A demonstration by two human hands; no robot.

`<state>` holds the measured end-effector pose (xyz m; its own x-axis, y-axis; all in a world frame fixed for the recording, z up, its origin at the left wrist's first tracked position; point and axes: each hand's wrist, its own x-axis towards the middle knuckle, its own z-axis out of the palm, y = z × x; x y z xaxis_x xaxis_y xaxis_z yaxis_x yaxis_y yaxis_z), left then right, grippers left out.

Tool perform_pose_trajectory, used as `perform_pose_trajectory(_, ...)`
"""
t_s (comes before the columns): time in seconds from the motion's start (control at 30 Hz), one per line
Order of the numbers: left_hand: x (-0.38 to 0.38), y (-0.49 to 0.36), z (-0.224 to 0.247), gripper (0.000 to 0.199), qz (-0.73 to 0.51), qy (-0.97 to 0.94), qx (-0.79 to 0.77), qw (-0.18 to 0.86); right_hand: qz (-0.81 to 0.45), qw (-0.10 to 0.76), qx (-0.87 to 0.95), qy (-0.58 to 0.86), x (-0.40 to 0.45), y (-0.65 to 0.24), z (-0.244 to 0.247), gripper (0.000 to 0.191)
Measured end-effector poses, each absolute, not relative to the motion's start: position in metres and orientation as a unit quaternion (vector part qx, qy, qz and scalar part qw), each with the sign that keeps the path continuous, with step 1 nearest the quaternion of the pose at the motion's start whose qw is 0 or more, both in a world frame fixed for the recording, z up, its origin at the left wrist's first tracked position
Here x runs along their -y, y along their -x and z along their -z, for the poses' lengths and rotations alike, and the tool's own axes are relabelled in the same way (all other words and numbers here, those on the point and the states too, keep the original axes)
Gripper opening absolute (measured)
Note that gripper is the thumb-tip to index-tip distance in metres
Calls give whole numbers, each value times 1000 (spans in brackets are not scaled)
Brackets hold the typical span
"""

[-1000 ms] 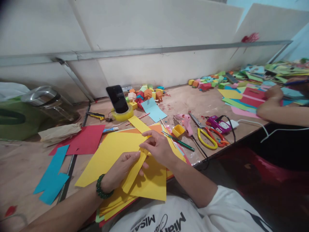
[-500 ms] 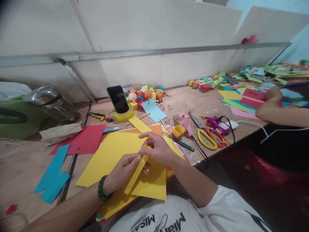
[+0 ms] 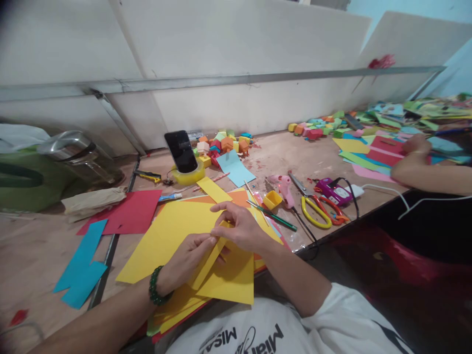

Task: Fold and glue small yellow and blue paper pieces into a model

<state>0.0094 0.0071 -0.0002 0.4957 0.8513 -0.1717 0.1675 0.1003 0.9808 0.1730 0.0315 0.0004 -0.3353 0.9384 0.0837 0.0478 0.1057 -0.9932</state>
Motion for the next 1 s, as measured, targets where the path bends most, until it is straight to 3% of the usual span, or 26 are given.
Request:
perform_pose_trajectory(0.13, -8, -9, -2, 61, -284, -598, -423, 618, -554, 466, 559, 405, -38, -176, 6, 36)
perform_pose_trajectory(0.3, -7, -8, -1, 62, -280, -542, -435, 662, -477, 583, 502, 425, -45, -187, 4, 35)
perform_pose_trajectory(0.5, -10, -10, 2, 57, -316, -562, -406, 648, -484, 431, 634, 422, -34, -181, -1, 38)
perform_pose_trajectory(0.8, -11, -8, 6, 49, -284, -545, -402, 679, -451, 454, 618, 456, -42, -185, 8, 27)
perform_pose_trajectory(1.0, -12, -7, -4, 26, -273, -470, -421, 726, -532, 425, 624, 384, -36, -193, -1, 42)
